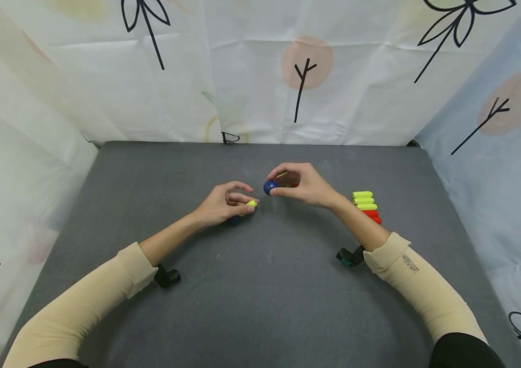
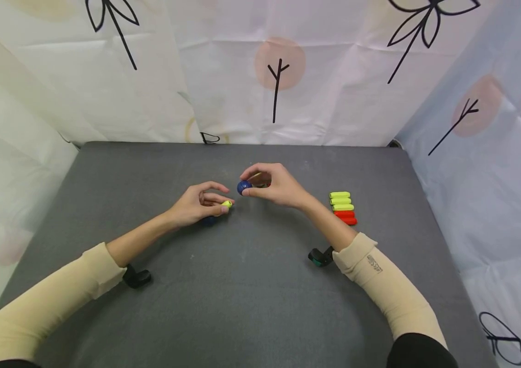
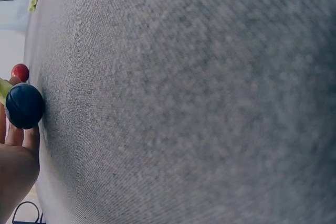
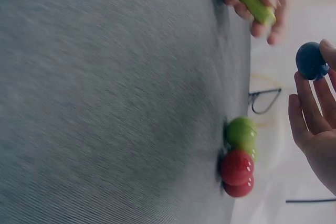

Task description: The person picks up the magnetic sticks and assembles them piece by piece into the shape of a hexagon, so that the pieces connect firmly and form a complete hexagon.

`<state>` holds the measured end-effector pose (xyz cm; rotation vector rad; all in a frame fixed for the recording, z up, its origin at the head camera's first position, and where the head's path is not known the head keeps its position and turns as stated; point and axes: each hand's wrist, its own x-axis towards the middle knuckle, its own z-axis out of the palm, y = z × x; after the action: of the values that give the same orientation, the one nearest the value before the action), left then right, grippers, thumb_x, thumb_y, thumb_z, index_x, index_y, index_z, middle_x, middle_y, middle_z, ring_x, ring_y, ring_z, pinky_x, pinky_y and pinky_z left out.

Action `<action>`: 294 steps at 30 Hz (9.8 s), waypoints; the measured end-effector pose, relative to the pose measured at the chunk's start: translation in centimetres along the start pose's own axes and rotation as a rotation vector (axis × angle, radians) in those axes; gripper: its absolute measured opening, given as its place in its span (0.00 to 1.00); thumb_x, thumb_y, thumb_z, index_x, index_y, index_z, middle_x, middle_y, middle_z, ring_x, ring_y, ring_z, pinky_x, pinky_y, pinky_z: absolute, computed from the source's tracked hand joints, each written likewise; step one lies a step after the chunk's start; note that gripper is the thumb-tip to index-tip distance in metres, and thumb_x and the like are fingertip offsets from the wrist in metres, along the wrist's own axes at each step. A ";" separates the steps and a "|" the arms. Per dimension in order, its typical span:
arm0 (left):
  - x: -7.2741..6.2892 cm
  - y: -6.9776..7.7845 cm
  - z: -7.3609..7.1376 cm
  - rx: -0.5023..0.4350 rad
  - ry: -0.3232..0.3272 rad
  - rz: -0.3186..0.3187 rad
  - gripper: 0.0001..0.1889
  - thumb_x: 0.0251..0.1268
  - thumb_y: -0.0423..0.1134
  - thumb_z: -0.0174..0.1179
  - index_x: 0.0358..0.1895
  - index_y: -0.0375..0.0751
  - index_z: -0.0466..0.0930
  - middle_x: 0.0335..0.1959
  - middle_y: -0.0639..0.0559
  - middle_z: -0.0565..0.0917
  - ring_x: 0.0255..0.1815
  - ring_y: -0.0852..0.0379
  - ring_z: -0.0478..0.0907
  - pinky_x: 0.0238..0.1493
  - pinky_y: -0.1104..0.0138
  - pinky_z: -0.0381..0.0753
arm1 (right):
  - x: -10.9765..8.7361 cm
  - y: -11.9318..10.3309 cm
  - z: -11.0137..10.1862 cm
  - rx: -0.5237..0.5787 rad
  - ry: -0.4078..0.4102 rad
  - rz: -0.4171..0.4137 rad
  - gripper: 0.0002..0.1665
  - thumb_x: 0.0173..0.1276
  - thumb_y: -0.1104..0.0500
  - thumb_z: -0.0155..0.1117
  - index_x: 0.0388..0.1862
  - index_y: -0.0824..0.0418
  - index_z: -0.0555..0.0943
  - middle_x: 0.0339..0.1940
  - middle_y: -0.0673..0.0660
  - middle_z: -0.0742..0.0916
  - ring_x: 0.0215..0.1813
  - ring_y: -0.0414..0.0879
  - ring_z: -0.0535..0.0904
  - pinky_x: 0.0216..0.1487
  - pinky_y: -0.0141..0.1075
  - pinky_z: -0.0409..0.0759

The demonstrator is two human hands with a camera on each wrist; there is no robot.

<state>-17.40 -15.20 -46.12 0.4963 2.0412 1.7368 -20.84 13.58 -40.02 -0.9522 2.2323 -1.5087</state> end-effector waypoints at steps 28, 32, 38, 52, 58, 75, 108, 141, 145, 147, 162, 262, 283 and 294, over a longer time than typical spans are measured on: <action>0.1 0.6 1.2 0.058 0.040 0.035 0.23 0.72 0.32 0.72 0.67 0.37 0.79 0.56 0.37 0.92 0.49 0.59 0.92 0.47 0.68 0.89 | -0.9 -0.1 3.4 0.026 0.026 0.049 0.16 0.68 0.70 0.78 0.54 0.68 0.87 0.52 0.66 0.90 0.56 0.59 0.90 0.60 0.46 0.91; 0.0 0.6 1.4 0.077 0.031 0.046 0.22 0.72 0.32 0.72 0.66 0.36 0.80 0.55 0.36 0.90 0.44 0.63 0.91 0.42 0.70 0.86 | -1.3 -0.2 2.9 0.009 0.032 0.050 0.15 0.69 0.69 0.77 0.53 0.69 0.87 0.51 0.66 0.90 0.53 0.56 0.91 0.57 0.48 0.92; 0.1 0.7 1.5 0.097 0.031 0.060 0.22 0.72 0.32 0.73 0.65 0.33 0.81 0.54 0.36 0.90 0.41 0.64 0.89 0.42 0.71 0.84 | -2.2 0.1 0.9 0.043 0.064 0.061 0.16 0.69 0.70 0.76 0.54 0.71 0.86 0.52 0.69 0.90 0.54 0.53 0.91 0.62 0.51 0.90; 0.0 1.2 1.5 0.068 0.013 0.062 0.22 0.73 0.33 0.72 0.67 0.31 0.80 0.57 0.38 0.88 0.38 0.62 0.89 0.40 0.70 0.88 | -8.1 2.2 -7.5 -0.056 0.236 0.186 0.17 0.72 0.67 0.75 0.59 0.67 0.86 0.56 0.67 0.90 0.54 0.37 0.90 0.55 0.30 0.88; -0.1 1.4 1.5 0.081 0.013 0.072 0.20 0.72 0.33 0.72 0.64 0.36 0.84 0.59 0.39 0.88 0.38 0.61 0.89 0.40 0.70 0.87 | -11.3 3.5 -11.6 -0.139 0.252 0.334 0.20 0.74 0.61 0.75 0.62 0.65 0.85 0.57 0.55 0.92 0.53 0.34 0.89 0.52 0.28 0.87; -0.2 1.3 1.5 0.117 0.014 0.104 0.16 0.72 0.34 0.73 0.60 0.42 0.87 0.61 0.43 0.89 0.41 0.60 0.89 0.39 0.67 0.87 | -14.0 8.2 -14.7 -0.280 0.119 0.406 0.20 0.74 0.64 0.74 0.62 0.70 0.85 0.56 0.68 0.92 0.46 0.29 0.87 0.47 0.24 0.85; -0.1 1.4 1.4 0.087 0.000 0.130 0.22 0.72 0.31 0.72 0.65 0.31 0.81 0.61 0.35 0.89 0.46 0.61 0.91 0.42 0.69 0.88 | -8.9 2.7 -8.2 -0.150 0.148 0.221 0.16 0.76 0.64 0.73 0.60 0.64 0.89 0.56 0.63 0.92 0.49 0.39 0.90 0.50 0.28 0.87; 0.1 1.8 2.3 0.156 0.018 0.133 0.23 0.70 0.29 0.73 0.66 0.31 0.80 0.58 0.36 0.89 0.54 0.56 0.90 0.51 0.71 0.87 | -3.0 -0.1 1.9 -0.157 0.005 0.032 0.17 0.70 0.66 0.77 0.56 0.71 0.88 0.49 0.63 0.94 0.47 0.53 0.92 0.52 0.33 0.89; 0.2 2.0 2.8 0.191 0.032 0.131 0.23 0.69 0.32 0.74 0.64 0.33 0.81 0.53 0.39 0.89 0.46 0.59 0.89 0.46 0.72 0.85 | -3.0 -0.2 2.0 -0.146 -0.004 0.024 0.17 0.71 0.65 0.77 0.57 0.69 0.88 0.49 0.63 0.94 0.47 0.53 0.92 0.52 0.35 0.90; 0.2 2.1 3.0 0.213 0.040 0.127 0.23 0.69 0.33 0.75 0.64 0.34 0.82 0.51 0.40 0.89 0.44 0.58 0.88 0.47 0.73 0.85 | -3.0 -0.2 1.9 -0.130 -0.011 0.017 0.18 0.71 0.65 0.77 0.58 0.69 0.88 0.50 0.64 0.94 0.48 0.54 0.93 0.53 0.37 0.90; 0.3 2.5 2.7 0.224 0.041 0.116 0.23 0.72 0.31 0.72 0.66 0.29 0.80 0.54 0.37 0.91 0.39 0.57 0.86 0.37 0.68 0.86 | -2.6 0.9 -1.7 -0.024 0.080 0.059 0.20 0.71 0.69 0.75 0.59 0.76 0.85 0.53 0.73 0.91 0.48 0.39 0.89 0.52 0.29 0.87; 1.4 3.0 3.8 0.300 0.052 0.212 0.26 0.63 0.39 0.81 0.62 0.37 0.85 0.54 0.47 0.93 0.49 0.52 0.91 0.49 0.67 0.87 | -5.0 -0.2 -0.4 0.132 0.034 0.134 0.16 0.73 0.70 0.73 0.58 0.71 0.87 0.55 0.72 0.91 0.51 0.38 0.94 0.55 0.33 0.90; 1.0 3.3 3.5 0.273 0.025 0.221 0.20 0.67 0.39 0.78 0.60 0.44 0.89 0.54 0.48 0.93 0.45 0.51 0.90 0.46 0.69 0.88 | -14.1 4.5 -12.7 -0.141 0.197 0.458 0.24 0.77 0.55 0.74 0.65 0.67 0.85 0.53 0.46 0.94 0.49 0.30 0.89 0.52 0.31 0.88; 0.9 3.3 3.6 0.277 0.022 0.215 0.20 0.68 0.39 0.77 0.61 0.43 0.89 0.54 0.48 0.93 0.46 0.54 0.90 0.49 0.69 0.87 | -15.4 7.3 -14.0 -0.232 0.132 0.490 0.22 0.75 0.58 0.76 0.62 0.67 0.87 0.54 0.57 0.94 0.45 0.30 0.87 0.47 0.28 0.86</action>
<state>-16.27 -11.19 -43.44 0.8126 2.3315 1.5840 -19.95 35.47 -42.76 -0.3179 2.5294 -1.1366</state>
